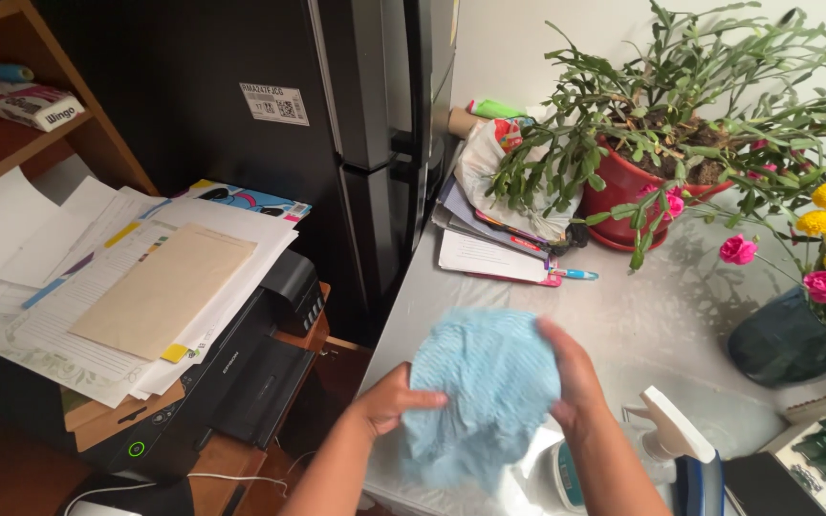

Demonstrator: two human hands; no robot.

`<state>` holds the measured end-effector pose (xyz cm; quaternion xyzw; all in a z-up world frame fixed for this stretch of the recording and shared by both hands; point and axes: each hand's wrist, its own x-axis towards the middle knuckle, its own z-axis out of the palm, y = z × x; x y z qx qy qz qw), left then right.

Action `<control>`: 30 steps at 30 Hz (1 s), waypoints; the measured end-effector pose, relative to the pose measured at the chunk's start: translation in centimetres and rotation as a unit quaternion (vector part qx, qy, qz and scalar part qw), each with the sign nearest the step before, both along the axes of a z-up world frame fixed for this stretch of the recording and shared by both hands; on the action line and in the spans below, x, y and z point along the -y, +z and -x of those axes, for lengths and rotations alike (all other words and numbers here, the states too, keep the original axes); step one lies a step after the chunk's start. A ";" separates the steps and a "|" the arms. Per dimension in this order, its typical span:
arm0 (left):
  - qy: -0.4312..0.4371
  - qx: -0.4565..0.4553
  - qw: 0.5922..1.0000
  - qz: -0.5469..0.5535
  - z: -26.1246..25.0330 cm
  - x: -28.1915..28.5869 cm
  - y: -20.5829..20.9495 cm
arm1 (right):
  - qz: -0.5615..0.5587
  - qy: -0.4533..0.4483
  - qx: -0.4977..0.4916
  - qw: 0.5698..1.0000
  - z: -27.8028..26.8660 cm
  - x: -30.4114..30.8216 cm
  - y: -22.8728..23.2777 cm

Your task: The person moves a photo album from a wooden shelf to a table, then wipes the shelf with a cloth. They reposition a small square device on the shelf and continue wiping the shelf surface. Finally, they spray a cleaning solution onto the cloth and wipe the table surface.

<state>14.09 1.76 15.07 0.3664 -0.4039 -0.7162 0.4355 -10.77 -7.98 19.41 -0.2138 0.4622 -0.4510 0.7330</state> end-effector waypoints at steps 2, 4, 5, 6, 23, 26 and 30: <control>0.104 -0.018 0.991 -0.088 0.4 0.1 -0.5 | 0.006 0.085 0.107 0.991 0.7 -0.1 -3.1; 0.208 -0.035 0.963 -0.171 0.2 0.2 -0.6 | 0.014 0.170 0.212 0.962 0.4 -1.5 -4.8; 0.165 -0.027 0.977 -0.134 -0.2 0.2 -0.5 | -0.006 0.177 0.065 0.982 -0.2 -2.9 -5.1; 0.122 -0.018 0.988 -0.096 -0.6 0.1 -0.4 | -0.026 0.179 -0.084 0.980 -0.8 -4.3 -5.4; 0.302 0.222 0.905 0.199 -0.1 1.0 0.3 | 0.320 0.009 -0.218 0.922 1.6 -4.4 -4.7; 0.222 0.120 0.959 0.130 0.2 0.2 2.1 | 0.270 0.013 -0.144 0.952 1.4 -4.2 -4.4; 0.198 0.151 0.963 0.103 1.8 0.6 -1.4 | 0.264 -0.020 -0.160 0.951 1.0 -4.5 -3.7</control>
